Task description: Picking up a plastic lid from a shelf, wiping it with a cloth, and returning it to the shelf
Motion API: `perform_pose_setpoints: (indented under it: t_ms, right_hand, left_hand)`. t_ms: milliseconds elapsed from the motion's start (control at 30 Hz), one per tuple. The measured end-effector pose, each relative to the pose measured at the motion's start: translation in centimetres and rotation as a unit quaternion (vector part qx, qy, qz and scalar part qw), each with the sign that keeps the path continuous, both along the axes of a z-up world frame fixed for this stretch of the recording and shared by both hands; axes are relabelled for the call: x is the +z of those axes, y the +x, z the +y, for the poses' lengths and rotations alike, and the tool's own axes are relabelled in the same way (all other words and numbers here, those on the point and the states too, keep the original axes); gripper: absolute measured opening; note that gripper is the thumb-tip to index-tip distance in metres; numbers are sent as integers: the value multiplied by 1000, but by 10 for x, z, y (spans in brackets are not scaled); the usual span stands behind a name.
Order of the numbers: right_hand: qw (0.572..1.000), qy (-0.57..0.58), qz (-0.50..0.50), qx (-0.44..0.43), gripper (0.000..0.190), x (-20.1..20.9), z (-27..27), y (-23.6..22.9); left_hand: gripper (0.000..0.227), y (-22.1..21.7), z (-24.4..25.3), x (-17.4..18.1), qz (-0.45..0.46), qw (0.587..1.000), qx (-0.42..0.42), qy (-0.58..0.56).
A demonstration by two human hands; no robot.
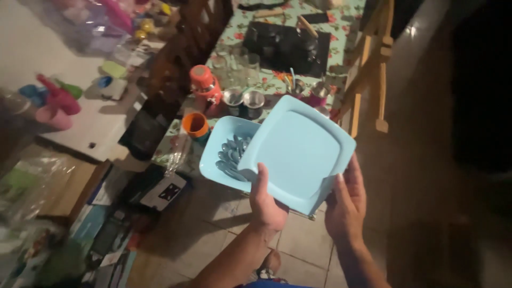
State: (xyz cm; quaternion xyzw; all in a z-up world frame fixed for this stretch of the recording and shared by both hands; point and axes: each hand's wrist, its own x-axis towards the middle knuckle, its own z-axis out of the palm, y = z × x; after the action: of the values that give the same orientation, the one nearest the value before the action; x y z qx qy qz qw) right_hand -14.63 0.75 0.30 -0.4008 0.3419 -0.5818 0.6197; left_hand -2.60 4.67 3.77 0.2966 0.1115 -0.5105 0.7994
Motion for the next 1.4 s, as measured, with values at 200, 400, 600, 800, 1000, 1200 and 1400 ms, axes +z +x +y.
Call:
perform_pose_setpoints:
  t_ms: [200,400,600,800,1000,1200,1400]
  right_hand:
    - [996,-85,10,33,60,41,10,10]
    - [996,-69,44,35,56,47,19,24]
    - [987,-110,75,85,52,67,47,64]
    - [961,-161,175,143,52,72,96,112]
    - [968,-97,138,184,54,74,166,155]
    - [972,-39,83,218,55,67,224,185]
    - [942,-25,45,331,67,83,268,210]
  left_hand:
    - [73,30,42,7,-329,934,45,-131]
    - [52,55,81,18,-461,887,23,-19]
    - [63,74,130,38,-539,839,69,17]
    - [62,102,199,39,-497,855,128,83]
    - [57,132,267,29,-440,869,208,85]
    - [60,150,326,34,-484,838,223,119]
    - [57,153,366,34,-411,845,315,137]
